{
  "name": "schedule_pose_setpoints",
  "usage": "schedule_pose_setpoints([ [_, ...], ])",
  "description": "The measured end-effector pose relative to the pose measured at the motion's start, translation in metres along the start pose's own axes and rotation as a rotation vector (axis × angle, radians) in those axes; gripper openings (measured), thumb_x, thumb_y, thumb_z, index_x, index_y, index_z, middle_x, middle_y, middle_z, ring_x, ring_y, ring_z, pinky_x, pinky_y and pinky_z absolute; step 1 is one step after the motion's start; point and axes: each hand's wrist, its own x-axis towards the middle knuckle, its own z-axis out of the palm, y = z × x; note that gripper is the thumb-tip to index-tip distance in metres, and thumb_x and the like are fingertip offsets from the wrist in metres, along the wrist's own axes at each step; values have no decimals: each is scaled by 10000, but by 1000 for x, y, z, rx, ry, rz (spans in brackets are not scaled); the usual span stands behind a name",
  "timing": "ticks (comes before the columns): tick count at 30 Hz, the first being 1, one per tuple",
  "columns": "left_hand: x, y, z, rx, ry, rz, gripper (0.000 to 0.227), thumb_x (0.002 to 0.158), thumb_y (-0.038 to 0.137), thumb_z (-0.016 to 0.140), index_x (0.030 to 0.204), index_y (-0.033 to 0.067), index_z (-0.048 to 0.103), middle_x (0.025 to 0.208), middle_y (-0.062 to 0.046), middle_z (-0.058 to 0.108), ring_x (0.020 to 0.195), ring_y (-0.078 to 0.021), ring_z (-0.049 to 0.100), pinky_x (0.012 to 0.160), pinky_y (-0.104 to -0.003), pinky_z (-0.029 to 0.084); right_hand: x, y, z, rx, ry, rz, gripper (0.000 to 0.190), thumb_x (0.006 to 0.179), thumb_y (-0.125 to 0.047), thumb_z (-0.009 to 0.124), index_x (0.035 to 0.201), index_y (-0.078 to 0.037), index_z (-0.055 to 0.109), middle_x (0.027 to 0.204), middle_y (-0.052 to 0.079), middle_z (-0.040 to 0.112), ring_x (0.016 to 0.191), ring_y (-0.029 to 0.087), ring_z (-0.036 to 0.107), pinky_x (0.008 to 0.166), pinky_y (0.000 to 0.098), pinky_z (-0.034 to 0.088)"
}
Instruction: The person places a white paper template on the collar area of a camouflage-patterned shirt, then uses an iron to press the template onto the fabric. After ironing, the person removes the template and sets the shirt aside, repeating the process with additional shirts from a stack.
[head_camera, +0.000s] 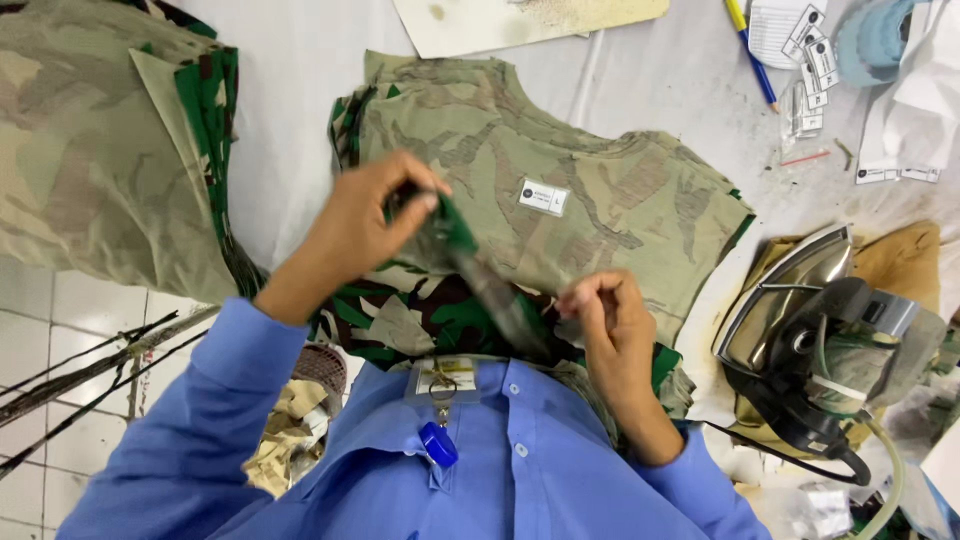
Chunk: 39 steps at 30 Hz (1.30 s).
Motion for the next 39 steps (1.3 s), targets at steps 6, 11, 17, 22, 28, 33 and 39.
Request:
schedule_pose_setpoints([
  [6, 17, 13, -5, -80, 84, 2, 79, 977, 117, 606, 1027, 82, 556, 725, -76, 681, 542, -233, 614, 539, -303, 485, 6, 26, 19, -777, -94, -350, 488, 623, -239, 779, 1054, -96, 600, 1001, 129, 615, 910, 358, 623, 696, 470, 527],
  [11, 37, -11, -21, 207, 163, 19, 107, 1013, 139, 639, 1062, 56, 592, 807, -152, 679, 699, -369, 657, 611, -434, 514, 46, 15, -101, -42, 20, 286, 264, 932, -123, 653, 1171, -14, 626, 983, 230, 685, 865, 302, 674, 808, 434, 532],
  [17, 67, -48, 12, 379, 131, -11, 150, 1052, 169, 497, 1079, 75, 611, 848, -134, 671, 746, -338, 684, 642, -419, 554, 76, 84, -83, 504, -128, 434, 394, 900, -46, 644, 1263, 50, 522, 889, 194, 690, 794, 251, 717, 756, 360, 591],
  [22, 72, -76, 16, 795, 263, 165, 104, 1005, 221, 583, 1047, 131, 615, 925, -49, 562, 812, -236, 602, 701, -343, 505, 67, 80, -62, -296, 35, 317, 246, 893, -349, 744, 1042, -166, 673, 823, 23, 670, 734, 184, 682, 688, 329, 535],
  [28, 42, -34, 75, 949, 216, 216, 318, 851, 296, 678, 1061, 77, 581, 922, -139, 517, 779, -278, 518, 641, -358, 432, 72, 76, -85, 320, 125, 272, 135, 978, -68, 580, 1109, -60, 549, 860, 85, 572, 803, 163, 555, 761, 335, 485],
  [33, 34, -16, 68, 698, 13, -12, 838, 874, 597, 589, 1528, 139, 333, 1570, -267, 237, 1370, -521, 264, 993, -690, 228, 96, 30, -102, 313, 173, 174, 354, 930, 2, 574, 1267, -90, 519, 963, 21, 608, 868, 100, 516, 819, 240, 442],
  [39, 39, 10, 86, 601, -135, 9, 1076, 738, 620, 706, 1561, 130, 215, 1622, -226, 38, 1459, -493, -32, 1102, -715, -27, 130, 99, -89, -821, 332, -307, 278, 909, -77, 693, 1165, -186, 680, 956, 16, 657, 908, 262, 644, 778, 405, 544],
])
